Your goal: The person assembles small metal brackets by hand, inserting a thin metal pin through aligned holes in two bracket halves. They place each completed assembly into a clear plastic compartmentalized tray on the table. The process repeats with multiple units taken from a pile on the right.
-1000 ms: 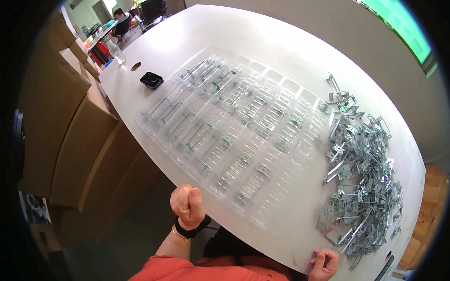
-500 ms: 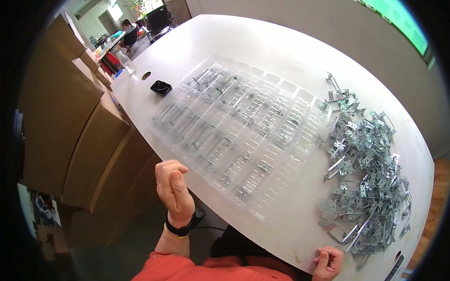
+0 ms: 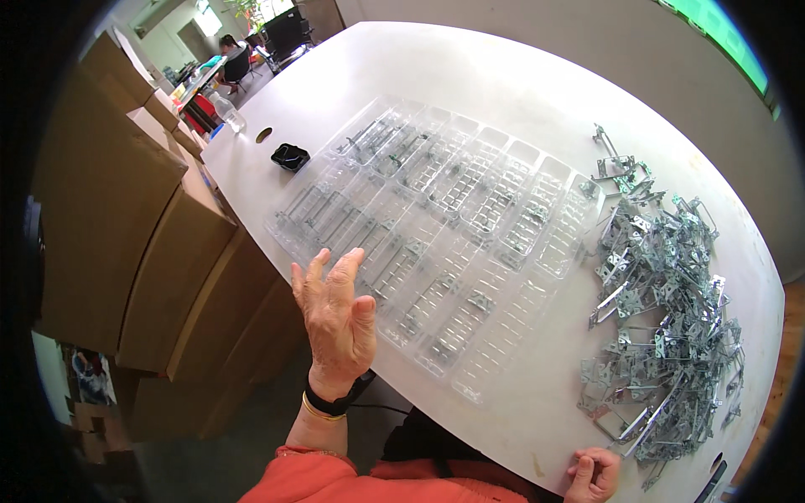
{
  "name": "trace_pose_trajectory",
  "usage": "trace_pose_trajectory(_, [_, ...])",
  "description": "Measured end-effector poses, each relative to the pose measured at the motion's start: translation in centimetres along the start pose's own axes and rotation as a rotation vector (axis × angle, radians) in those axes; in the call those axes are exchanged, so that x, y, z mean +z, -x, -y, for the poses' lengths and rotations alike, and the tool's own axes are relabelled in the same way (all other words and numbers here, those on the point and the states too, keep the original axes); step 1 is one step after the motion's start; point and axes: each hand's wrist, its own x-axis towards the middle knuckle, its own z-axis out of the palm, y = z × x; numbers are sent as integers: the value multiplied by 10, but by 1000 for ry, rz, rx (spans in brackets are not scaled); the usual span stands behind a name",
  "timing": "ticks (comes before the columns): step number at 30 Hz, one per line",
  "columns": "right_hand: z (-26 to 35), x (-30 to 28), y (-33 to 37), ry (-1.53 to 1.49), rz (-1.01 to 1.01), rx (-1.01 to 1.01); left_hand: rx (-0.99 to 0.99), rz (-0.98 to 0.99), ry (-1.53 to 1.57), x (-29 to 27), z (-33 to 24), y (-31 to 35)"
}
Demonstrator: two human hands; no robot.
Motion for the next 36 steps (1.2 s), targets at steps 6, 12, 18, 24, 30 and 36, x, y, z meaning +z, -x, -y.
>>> trace_pose_trajectory(6, [0, 2, 0, 9, 0, -6, -8, 22, -36, 1, -1, -1])
trace_pose_trajectory(12, [6, 3, -1, 18, 7, -6, -10, 28, -29, 1, -1, -2])
trace_pose_trajectory(18, [5, 2, -2, 19, 10, -16, -13, 22, -21, 2, 1, -2])
trace_pose_trajectory(24, [2, 1, -1, 19, -3, -4, 1, -90, -4, 2, 0, 1])
trace_pose_trajectory(30, [4, 1, 0, 34, -7, -2, 52, -125, 80, -15, -12, 9])
trace_pose_trajectory(36, [3, 1, -1, 37, -9, -10, 92, -57, 65, -13, -13, 13])
